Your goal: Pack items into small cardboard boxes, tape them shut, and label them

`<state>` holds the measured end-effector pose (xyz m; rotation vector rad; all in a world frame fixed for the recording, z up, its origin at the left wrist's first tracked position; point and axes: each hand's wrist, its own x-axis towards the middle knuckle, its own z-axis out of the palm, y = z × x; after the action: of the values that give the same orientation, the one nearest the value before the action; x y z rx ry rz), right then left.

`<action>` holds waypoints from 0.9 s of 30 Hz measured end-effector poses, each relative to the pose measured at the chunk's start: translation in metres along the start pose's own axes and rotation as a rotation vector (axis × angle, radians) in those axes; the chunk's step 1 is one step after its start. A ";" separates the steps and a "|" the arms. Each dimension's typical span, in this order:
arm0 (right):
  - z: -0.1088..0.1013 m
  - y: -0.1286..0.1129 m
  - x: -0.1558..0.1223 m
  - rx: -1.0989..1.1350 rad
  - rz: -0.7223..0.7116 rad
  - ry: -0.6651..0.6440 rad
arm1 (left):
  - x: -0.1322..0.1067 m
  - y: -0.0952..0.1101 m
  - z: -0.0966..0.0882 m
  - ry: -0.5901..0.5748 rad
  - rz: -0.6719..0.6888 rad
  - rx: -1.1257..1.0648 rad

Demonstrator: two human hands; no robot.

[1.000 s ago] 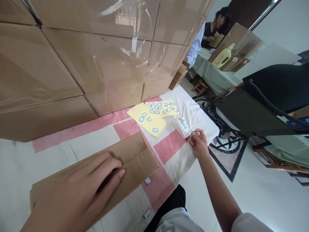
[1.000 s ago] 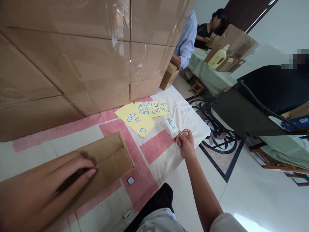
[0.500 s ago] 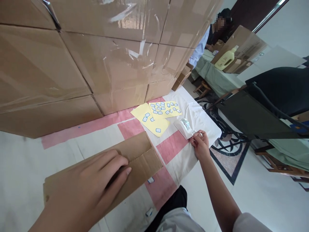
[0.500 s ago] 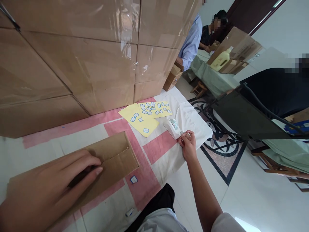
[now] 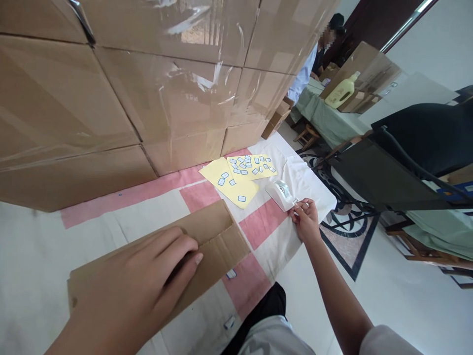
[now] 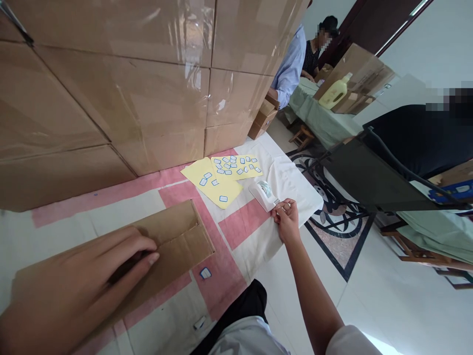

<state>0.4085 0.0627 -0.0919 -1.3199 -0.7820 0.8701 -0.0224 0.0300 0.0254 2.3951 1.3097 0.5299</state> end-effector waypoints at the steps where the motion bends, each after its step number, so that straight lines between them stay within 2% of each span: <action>1: 0.000 0.001 0.000 -0.002 -0.005 0.001 | 0.000 -0.001 0.000 -0.011 0.011 -0.010; 7: -0.001 0.001 -0.002 0.003 -0.051 0.020 | -0.002 0.000 0.000 -0.041 -0.034 -0.021; 10: 0.002 -0.008 -0.009 0.034 -0.159 0.092 | -0.002 0.001 0.001 -0.055 -0.032 -0.043; 12: 0.012 -0.021 -0.017 0.042 -0.267 0.122 | -0.001 0.001 0.000 -0.070 -0.053 -0.055; 15: 0.042 -0.049 -0.038 0.008 -0.397 0.043 | 0.001 0.003 -0.001 -0.091 -0.091 -0.067; 21: 0.125 -0.099 -0.092 -0.075 -0.466 -0.139 | 0.000 0.008 -0.007 -0.108 -0.082 -0.131; 24: 0.155 -0.112 -0.117 -0.115 -0.476 -0.262 | -0.003 0.010 -0.011 -0.052 -0.030 -0.160; 27: 0.176 -0.118 -0.138 -0.163 -0.556 -0.391 | -0.008 0.011 -0.018 0.066 0.003 -0.151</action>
<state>0.1989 0.0198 0.0440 -0.9953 -1.4697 0.6234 -0.0273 0.0198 0.0451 2.2737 1.2462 0.6893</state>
